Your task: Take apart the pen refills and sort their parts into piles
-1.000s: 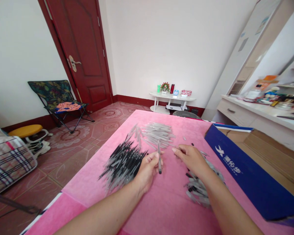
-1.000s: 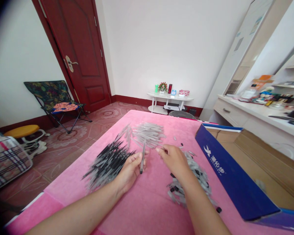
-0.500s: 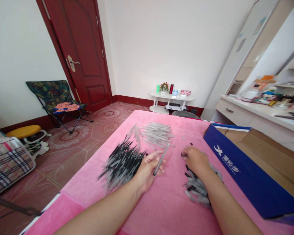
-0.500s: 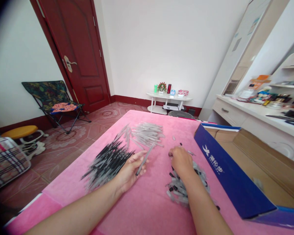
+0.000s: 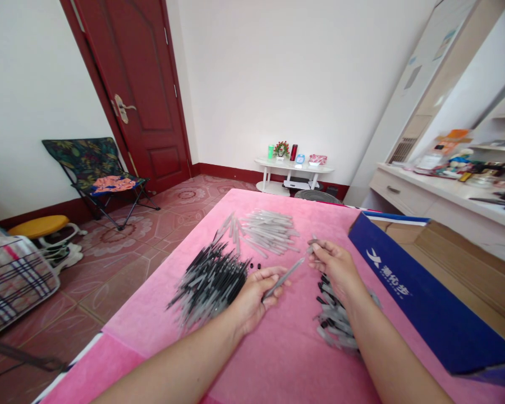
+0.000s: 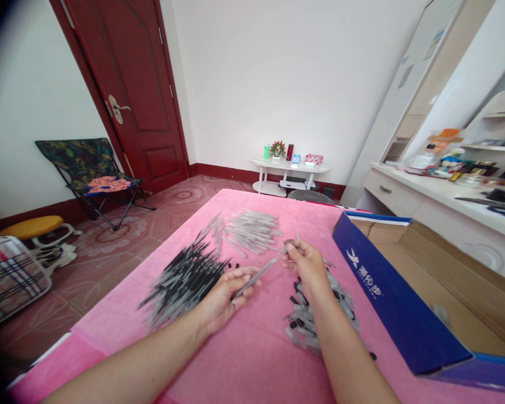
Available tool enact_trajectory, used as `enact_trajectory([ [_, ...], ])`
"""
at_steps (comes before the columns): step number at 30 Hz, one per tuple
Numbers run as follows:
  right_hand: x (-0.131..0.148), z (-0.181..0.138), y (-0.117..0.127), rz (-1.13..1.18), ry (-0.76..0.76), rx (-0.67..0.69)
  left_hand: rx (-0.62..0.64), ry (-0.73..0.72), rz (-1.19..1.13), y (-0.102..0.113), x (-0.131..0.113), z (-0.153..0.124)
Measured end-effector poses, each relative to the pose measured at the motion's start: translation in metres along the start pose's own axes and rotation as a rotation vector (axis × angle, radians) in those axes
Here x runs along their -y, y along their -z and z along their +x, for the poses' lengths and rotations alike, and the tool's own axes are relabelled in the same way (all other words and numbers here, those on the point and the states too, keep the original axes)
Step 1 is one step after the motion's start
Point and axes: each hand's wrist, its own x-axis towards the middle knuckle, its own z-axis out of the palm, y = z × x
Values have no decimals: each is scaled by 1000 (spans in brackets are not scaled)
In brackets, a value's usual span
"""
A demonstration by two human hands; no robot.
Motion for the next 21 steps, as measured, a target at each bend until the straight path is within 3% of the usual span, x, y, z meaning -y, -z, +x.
enact_trajectory([
  [7,1,-2,-2,81,-57,79,-21,-25,-21,0,-1,1],
  [21,2,-6,-11,-84,16,159,-29,-45,5,1,0,2],
])
